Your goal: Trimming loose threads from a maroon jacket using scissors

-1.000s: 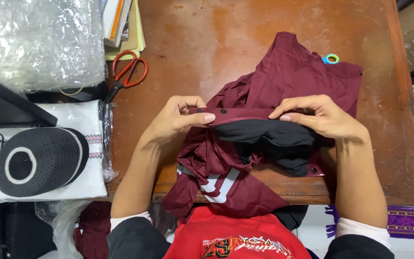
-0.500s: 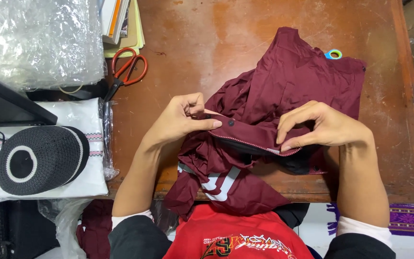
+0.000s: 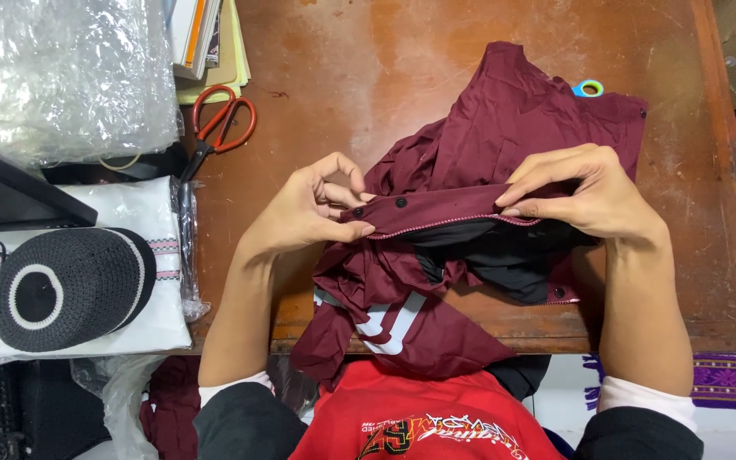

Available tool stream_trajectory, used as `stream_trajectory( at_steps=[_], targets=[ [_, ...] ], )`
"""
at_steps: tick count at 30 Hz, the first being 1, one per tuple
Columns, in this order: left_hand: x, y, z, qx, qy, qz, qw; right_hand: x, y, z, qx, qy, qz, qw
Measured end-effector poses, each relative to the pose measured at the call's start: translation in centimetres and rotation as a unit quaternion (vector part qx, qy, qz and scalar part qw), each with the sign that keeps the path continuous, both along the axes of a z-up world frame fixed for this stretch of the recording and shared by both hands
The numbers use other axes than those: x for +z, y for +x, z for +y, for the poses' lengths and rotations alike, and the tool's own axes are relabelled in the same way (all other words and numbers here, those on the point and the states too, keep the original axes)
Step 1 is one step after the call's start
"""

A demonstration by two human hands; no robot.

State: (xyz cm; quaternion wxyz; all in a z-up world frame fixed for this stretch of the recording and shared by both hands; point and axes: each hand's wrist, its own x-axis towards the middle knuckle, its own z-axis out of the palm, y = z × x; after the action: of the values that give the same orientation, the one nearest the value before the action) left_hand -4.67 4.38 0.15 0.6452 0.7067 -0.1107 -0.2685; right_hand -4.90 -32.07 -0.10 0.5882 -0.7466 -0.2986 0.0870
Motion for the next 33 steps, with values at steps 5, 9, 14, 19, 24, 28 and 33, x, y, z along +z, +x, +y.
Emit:
stream_trajectory(
  at_steps=[5,9,14,19,24,28,33],
  targets=[
    [2.1,-0.8,-1.1,-0.02,0.013,-0.058,0.998,0.6,-0.4,0.8,-0.011,-0.005,-0.019,1.0],
    [2.4,-1.4,-1.9,0.019,0.107,-0.206,0.972,1.0,-0.9,1.6,0.028,-0.005,-0.018,0.999],
    [2.0,-1.5,-2.9,-0.025,0.105,-0.313,0.944,0.3,-1.0,1.3,0.072,-0.051,0.028,0.996],
    [2.2,-1.8,-4.5,0.018,0.086,-0.376,0.922,0.0,-0.9,0.4,-0.012,-0.105,0.009,0.994],
    [2.2,-0.9,-5.2,0.012,0.085,-0.422,0.903,0.0,-0.9,1.9,-0.012,0.015,0.093,0.995],
    [4.8,-0.9,-5.5,-0.042,0.123,-0.474,0.871,-0.5,-1.3,2.9,-0.006,0.034,0.107,0.994],
    [5.6,0.6,-6.9,-0.049,0.149,-0.513,0.844,-2.1,-1.0,3.3,-0.093,0.046,0.026,0.994]
  ],
)
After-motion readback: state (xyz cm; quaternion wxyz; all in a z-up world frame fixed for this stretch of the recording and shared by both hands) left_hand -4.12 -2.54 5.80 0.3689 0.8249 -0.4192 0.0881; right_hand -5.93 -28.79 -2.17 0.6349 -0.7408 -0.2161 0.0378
